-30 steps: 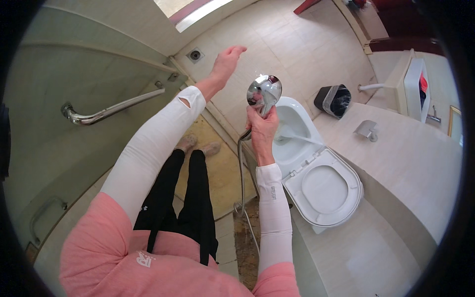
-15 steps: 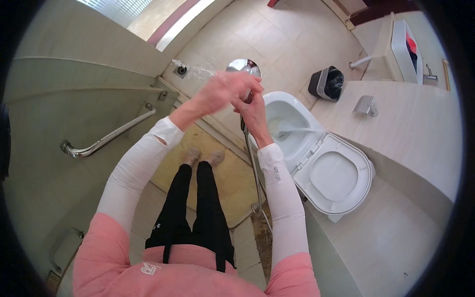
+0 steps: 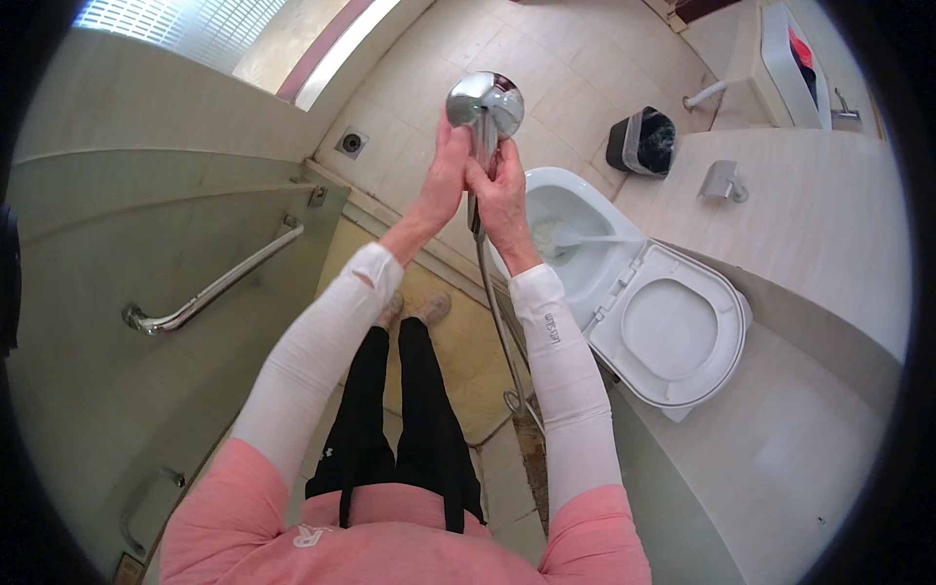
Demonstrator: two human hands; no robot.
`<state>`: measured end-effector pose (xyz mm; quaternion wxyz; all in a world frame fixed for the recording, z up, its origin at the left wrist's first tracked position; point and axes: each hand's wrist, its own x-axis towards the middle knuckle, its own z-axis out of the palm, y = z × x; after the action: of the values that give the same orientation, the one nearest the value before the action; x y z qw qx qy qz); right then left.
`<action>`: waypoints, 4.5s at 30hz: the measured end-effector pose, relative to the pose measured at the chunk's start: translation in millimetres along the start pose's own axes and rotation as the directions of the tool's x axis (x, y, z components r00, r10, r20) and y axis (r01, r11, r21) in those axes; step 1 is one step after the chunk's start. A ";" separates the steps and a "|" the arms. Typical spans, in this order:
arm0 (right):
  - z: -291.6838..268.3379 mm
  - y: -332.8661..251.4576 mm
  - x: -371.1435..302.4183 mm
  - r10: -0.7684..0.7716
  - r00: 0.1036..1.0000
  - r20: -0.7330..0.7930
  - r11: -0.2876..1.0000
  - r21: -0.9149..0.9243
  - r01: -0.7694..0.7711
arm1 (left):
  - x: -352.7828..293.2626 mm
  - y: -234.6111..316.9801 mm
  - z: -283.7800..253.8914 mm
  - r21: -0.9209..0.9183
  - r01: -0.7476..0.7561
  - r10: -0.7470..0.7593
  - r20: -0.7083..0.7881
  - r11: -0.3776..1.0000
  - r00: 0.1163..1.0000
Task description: The person scrubs the inside of a toilet bowl with a brush, rinses the toilet and the floor using a handheld showerhead, and scrubs the floor and wall tiles with the brush while spraying water.
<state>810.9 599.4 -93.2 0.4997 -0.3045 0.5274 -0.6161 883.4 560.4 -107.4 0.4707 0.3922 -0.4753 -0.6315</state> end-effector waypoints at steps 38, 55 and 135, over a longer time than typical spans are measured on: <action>17.2 -4.1 -28.3 0.196 0.967 0.160 0.945 -0.295 -0.143 | 12.5 8.4 -48.4 -0.681 0.459 -0.328 0.323 0.570 0.888; -17.7 26.6 9.3 0.165 0.946 0.280 0.939 -0.339 -0.063 | -9.4 42.2 -22.7 0.169 0.318 -0.336 0.089 0.933 0.938; -256.3 89.0 -93.5 0.543 0.212 -0.812 0.641 0.238 -0.729 | -80.7 -109.2 37.2 0.109 0.896 -0.777 0.550 0.431 0.307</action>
<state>635.4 780.5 -230.1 0.3599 0.2247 0.8299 -0.3623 844.2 658.5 -200.4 -0.0392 0.3389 -0.2350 -0.9102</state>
